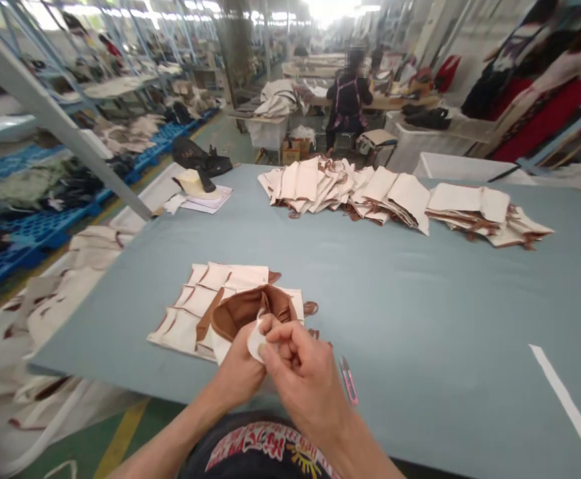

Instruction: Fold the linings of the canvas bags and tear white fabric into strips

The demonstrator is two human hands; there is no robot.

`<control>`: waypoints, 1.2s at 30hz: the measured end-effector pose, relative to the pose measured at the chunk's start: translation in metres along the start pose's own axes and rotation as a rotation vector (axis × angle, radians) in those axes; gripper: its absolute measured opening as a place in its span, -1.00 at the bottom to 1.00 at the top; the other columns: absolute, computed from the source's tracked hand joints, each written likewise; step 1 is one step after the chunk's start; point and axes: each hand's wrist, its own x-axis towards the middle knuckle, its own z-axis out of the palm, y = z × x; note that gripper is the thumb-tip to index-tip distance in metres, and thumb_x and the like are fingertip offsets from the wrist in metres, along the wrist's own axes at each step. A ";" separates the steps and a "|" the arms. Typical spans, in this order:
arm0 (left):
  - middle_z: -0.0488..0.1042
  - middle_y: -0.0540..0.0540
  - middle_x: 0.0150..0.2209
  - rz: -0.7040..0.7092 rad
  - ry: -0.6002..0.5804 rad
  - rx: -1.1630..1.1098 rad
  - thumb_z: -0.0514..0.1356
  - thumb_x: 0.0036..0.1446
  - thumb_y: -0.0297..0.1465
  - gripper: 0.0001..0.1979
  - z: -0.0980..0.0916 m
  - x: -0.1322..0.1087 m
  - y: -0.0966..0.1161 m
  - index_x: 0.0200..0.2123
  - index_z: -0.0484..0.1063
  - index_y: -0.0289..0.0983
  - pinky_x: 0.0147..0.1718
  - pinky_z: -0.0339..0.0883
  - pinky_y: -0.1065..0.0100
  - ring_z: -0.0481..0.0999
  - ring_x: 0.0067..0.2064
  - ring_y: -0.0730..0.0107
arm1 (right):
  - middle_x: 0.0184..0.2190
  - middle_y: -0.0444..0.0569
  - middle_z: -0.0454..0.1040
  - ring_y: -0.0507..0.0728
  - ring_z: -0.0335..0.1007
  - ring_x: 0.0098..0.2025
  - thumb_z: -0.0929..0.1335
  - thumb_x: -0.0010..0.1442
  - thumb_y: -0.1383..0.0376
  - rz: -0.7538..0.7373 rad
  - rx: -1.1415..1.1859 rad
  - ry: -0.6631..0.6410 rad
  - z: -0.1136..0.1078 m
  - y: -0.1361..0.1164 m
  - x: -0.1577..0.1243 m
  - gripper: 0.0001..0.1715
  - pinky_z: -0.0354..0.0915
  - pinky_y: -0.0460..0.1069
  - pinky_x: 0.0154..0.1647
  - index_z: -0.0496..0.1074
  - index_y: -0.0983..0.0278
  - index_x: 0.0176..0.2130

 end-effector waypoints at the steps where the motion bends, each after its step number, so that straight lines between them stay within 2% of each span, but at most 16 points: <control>1: 0.32 0.07 -0.44 0.032 0.016 0.008 0.19 0.15 -0.35 -0.84 -0.006 -0.005 0.003 -0.41 0.26 -0.25 -0.38 0.21 0.42 0.28 -0.39 0.45 | -0.62 -0.30 0.17 -0.03 0.10 -0.61 0.37 0.27 0.22 -0.029 -0.032 0.009 0.005 -0.004 -0.001 -0.84 0.03 -0.11 -0.56 0.45 0.28 -0.28; 6: 0.38 0.07 -0.46 0.082 0.049 0.126 0.25 0.13 -0.40 -0.83 -0.030 -0.022 0.022 -0.42 0.29 -0.24 -0.43 0.19 0.42 0.34 -0.44 0.45 | -0.62 -0.32 0.16 -0.03 0.11 -0.65 0.34 0.30 0.28 -0.155 -0.153 -0.015 0.027 -0.020 -0.005 -0.87 0.02 -0.11 -0.62 0.47 0.27 -0.17; 9: 0.42 0.06 -0.46 0.074 0.045 0.156 0.25 0.09 -0.45 -0.86 -0.041 -0.028 0.031 -0.43 0.30 -0.24 -0.42 0.21 0.41 0.37 -0.44 0.44 | -0.60 -0.28 0.25 0.01 0.21 -0.60 0.37 0.28 0.32 -0.263 -0.303 0.026 0.032 -0.027 -0.006 -0.88 0.11 -0.09 -0.55 0.48 0.24 -0.15; 13: 0.44 0.01 -0.44 0.078 0.033 0.228 0.23 0.10 -0.44 -0.89 -0.049 -0.032 0.038 -0.42 0.33 -0.25 -0.40 0.21 0.38 0.39 -0.40 0.40 | -0.45 -0.14 0.44 0.13 0.35 -0.38 0.40 0.25 0.35 -0.479 -0.513 0.118 0.034 -0.043 -0.003 -0.93 0.23 0.02 -0.32 0.47 0.21 -0.20; 16: 0.45 -0.01 -0.42 0.080 0.029 0.312 0.16 0.16 -0.45 -0.93 -0.051 -0.032 0.041 -0.39 0.35 -0.26 -0.37 0.19 0.35 0.39 -0.39 0.38 | -0.18 0.05 0.51 0.28 0.37 -0.09 0.39 0.26 0.34 -0.549 -0.646 0.197 0.034 -0.054 0.000 -0.89 0.25 0.18 -0.04 0.47 0.24 -0.16; 18: 0.47 -0.02 -0.39 0.070 0.007 0.303 0.15 0.19 -0.43 -0.95 -0.051 -0.031 0.042 -0.33 0.40 -0.26 -0.34 0.21 0.34 0.42 -0.37 0.36 | 0.01 0.15 0.45 0.35 0.31 0.10 0.37 0.28 0.32 -0.580 -0.687 0.219 0.033 -0.058 0.002 -0.81 0.19 0.25 0.11 0.45 0.26 -0.08; 19: 0.48 -0.02 -0.38 0.069 -0.011 0.284 0.15 0.19 -0.43 -0.94 -0.051 -0.030 0.042 -0.30 0.41 -0.26 -0.33 0.23 0.33 0.43 -0.36 0.36 | 0.05 0.17 0.43 0.35 0.30 0.13 0.37 0.29 0.32 -0.600 -0.686 0.229 0.033 -0.059 0.003 -0.79 0.18 0.25 0.13 0.43 0.26 -0.05; 21: 0.48 -0.01 -0.39 0.070 -0.031 0.248 0.16 0.16 -0.43 -0.96 -0.050 -0.028 0.042 -0.32 0.41 -0.26 -0.33 0.24 0.34 0.42 -0.37 0.37 | -0.02 0.11 0.46 0.28 0.36 0.04 0.36 0.31 0.36 -0.645 -0.670 0.243 0.032 -0.060 0.003 -0.83 0.21 0.17 0.06 0.39 0.24 -0.07; 23: 0.45 0.00 -0.42 0.074 -0.015 0.240 0.16 0.13 -0.43 -0.95 -0.050 -0.025 0.043 -0.40 0.35 -0.24 -0.36 0.24 0.35 0.39 -0.39 0.38 | -0.19 -0.01 0.50 0.19 0.38 -0.14 0.35 0.33 0.41 -0.658 -0.651 0.217 0.032 -0.060 0.003 -0.88 0.21 0.10 -0.07 0.38 0.20 -0.16; 25: 0.45 -0.01 -0.42 0.087 -0.011 0.219 0.16 0.11 -0.41 -0.92 -0.050 -0.023 0.043 -0.43 0.32 -0.23 -0.35 0.26 0.35 0.38 -0.38 0.37 | -0.23 -0.05 0.52 0.16 0.38 -0.19 0.33 0.34 0.43 -0.632 -0.632 0.177 0.033 -0.060 0.003 -0.86 0.20 0.07 -0.12 0.39 0.19 -0.14; 28: 0.49 -0.03 -0.40 0.091 -0.041 0.173 0.18 0.10 -0.40 -0.96 -0.050 -0.022 0.044 -0.37 0.39 -0.25 -0.30 0.31 0.33 0.42 -0.35 0.33 | -0.17 -0.01 0.54 0.20 0.40 -0.13 0.34 0.34 0.37 -0.560 -0.633 0.181 0.033 -0.060 0.005 -0.83 0.19 0.08 -0.11 0.40 0.21 -0.05; 32: 0.52 -0.04 -0.41 0.034 0.004 0.338 0.21 0.10 -0.42 -0.96 -0.053 -0.022 0.045 -0.36 0.43 -0.26 -0.34 0.30 0.35 0.46 -0.37 0.31 | -0.22 -0.01 0.55 0.25 0.38 -0.15 0.39 0.30 0.28 -0.481 -0.664 0.163 0.036 -0.059 0.009 -0.94 0.18 0.12 -0.11 0.42 0.20 -0.20; 34: 0.53 -0.06 -0.39 0.032 -0.003 0.414 0.20 0.09 -0.43 -0.95 -0.055 -0.022 0.044 -0.34 0.46 -0.26 -0.35 0.31 0.34 0.48 -0.36 0.29 | -0.17 0.03 0.55 0.27 0.39 -0.08 0.42 0.27 0.27 -0.475 -0.638 0.169 0.039 -0.057 0.012 -0.89 0.20 0.15 -0.03 0.43 0.21 -0.20; 36: 0.53 -0.06 -0.41 0.050 -0.066 0.432 0.18 0.09 -0.45 -0.92 -0.056 -0.022 0.043 -0.35 0.49 -0.26 -0.35 0.32 0.34 0.48 -0.36 0.29 | -0.05 0.08 0.54 0.29 0.37 0.03 0.42 0.25 0.29 -0.496 -0.588 0.164 0.040 -0.055 0.014 -0.83 0.21 0.19 0.07 0.44 0.23 -0.13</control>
